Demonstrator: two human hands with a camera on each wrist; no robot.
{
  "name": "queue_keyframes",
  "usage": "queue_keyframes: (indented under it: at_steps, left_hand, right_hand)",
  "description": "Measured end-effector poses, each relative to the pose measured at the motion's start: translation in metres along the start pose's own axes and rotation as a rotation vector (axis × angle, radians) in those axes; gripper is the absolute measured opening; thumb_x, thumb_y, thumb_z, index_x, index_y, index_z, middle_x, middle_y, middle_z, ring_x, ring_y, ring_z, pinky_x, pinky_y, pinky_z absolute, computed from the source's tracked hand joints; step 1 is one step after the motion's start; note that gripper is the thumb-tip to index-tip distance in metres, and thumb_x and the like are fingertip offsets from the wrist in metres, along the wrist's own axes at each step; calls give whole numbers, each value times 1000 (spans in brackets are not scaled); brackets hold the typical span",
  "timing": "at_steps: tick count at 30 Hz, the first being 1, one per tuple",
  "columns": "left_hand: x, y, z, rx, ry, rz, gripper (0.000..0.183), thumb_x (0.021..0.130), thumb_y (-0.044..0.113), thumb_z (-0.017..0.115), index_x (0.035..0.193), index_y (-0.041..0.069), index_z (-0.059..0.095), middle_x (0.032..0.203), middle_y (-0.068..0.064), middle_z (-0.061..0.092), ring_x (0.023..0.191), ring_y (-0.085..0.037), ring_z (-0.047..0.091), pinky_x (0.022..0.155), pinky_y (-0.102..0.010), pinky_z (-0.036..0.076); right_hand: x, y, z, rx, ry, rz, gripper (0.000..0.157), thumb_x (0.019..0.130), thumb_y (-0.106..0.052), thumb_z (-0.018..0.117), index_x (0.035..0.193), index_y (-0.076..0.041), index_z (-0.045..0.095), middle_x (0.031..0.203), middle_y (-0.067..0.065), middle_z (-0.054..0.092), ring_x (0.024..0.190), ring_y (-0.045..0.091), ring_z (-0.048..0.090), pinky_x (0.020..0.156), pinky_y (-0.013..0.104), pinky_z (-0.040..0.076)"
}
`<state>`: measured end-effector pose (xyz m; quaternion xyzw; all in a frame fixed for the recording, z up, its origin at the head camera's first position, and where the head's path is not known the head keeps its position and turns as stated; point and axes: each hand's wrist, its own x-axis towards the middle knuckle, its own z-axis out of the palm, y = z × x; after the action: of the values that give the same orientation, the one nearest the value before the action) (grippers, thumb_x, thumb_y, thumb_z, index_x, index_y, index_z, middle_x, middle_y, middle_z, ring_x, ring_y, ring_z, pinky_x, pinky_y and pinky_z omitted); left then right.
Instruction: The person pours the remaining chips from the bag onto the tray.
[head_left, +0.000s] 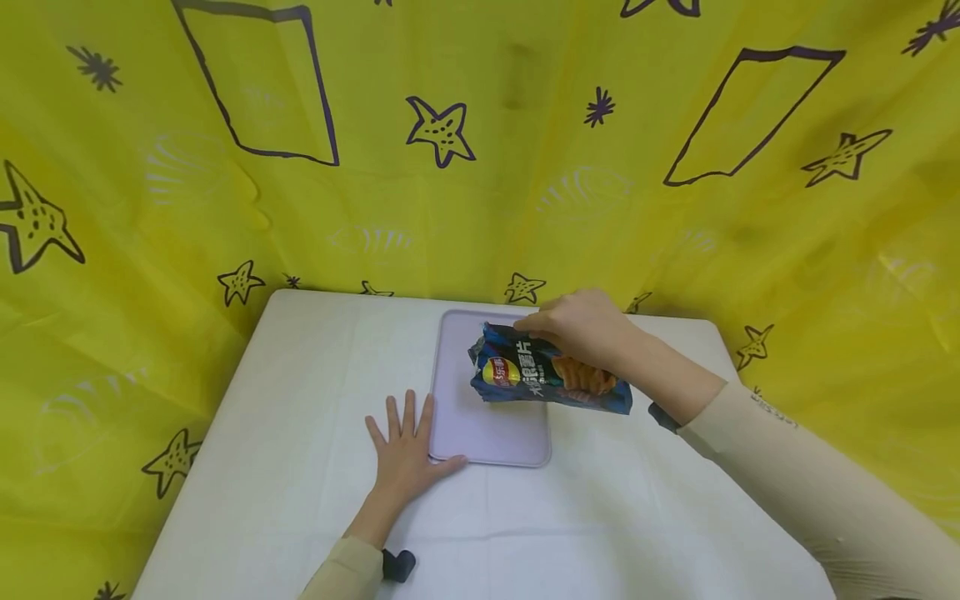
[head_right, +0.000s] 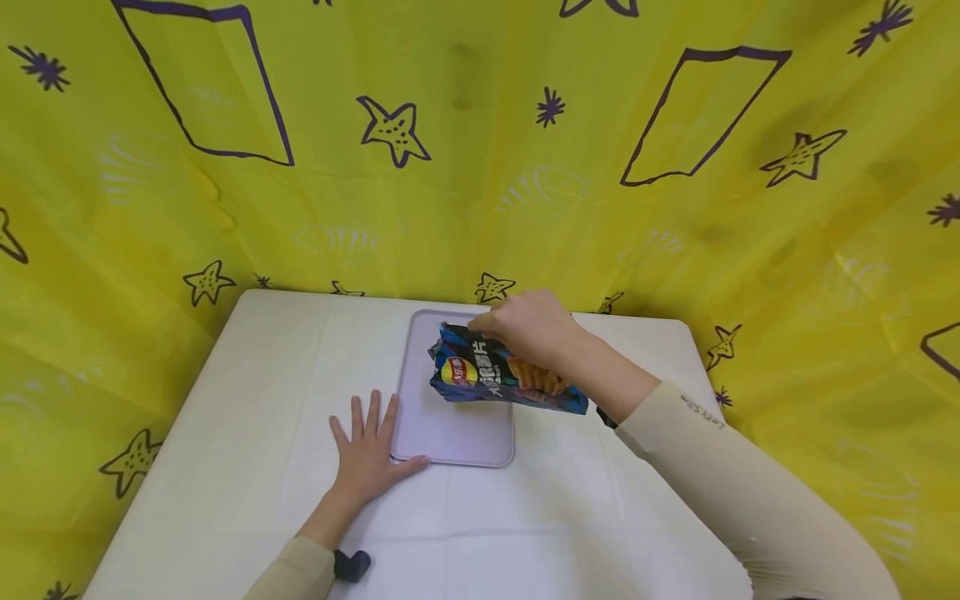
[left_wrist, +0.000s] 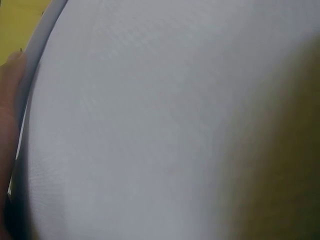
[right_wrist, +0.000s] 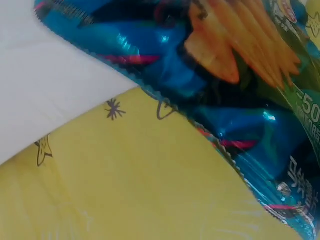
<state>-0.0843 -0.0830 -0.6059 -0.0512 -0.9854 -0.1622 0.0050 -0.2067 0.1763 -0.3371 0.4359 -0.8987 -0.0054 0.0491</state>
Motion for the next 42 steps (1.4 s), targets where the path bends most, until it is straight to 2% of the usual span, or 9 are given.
queue_keyframes:
  at_steps: [7,14,20,29,36,42]
  left_hand:
    - [0,0,3,7,-24,-7,120,72,89,54,161,17,17,167,-18,6,150,-49,-6,108,-77,-9]
    - [1,1,1,9,1,2,120,71,87,58,160,15,21,166,-20,10,150,-51,-1,108,-78,-6]
    - [0,1,0,6,-6,-2,120,71,87,57,160,16,21,166,-19,9,150,-51,-1,108,-78,-7]
    - [-1,0,0,10,-5,-4,120,71,87,56,161,16,20,167,-19,8,150,-50,-2,108,-78,-7]
    - [0,-1,2,7,-9,-4,120,71,88,56,161,17,19,167,-18,7,150,-50,-4,108,-78,-9]
    - [0,-2,2,1,-4,-3,120,71,88,55,161,17,19,167,-18,8,150,-50,-4,108,-78,-9]
  right_hand:
    - [0,2,-4,27,15,14,20,92,-26,72,110,-27,79,88,-5,78,60,11,64,51,24,50]
    - [1,2,-8,10,-19,24,19,93,-25,71,110,-28,79,90,-4,78,60,12,65,52,25,51]
    - [4,1,-11,0,-19,21,19,92,-24,72,109,-29,80,87,-5,78,52,10,56,46,23,45]
    - [3,0,-8,-19,3,25,19,93,-25,70,109,-31,79,79,-7,76,51,7,53,44,23,42]
    - [4,1,-8,14,23,8,18,93,-22,71,108,-28,80,80,-5,76,54,9,59,47,23,46]
    - [7,1,-9,3,-16,25,19,94,-23,69,109,-30,79,84,-6,77,54,9,57,46,23,45]
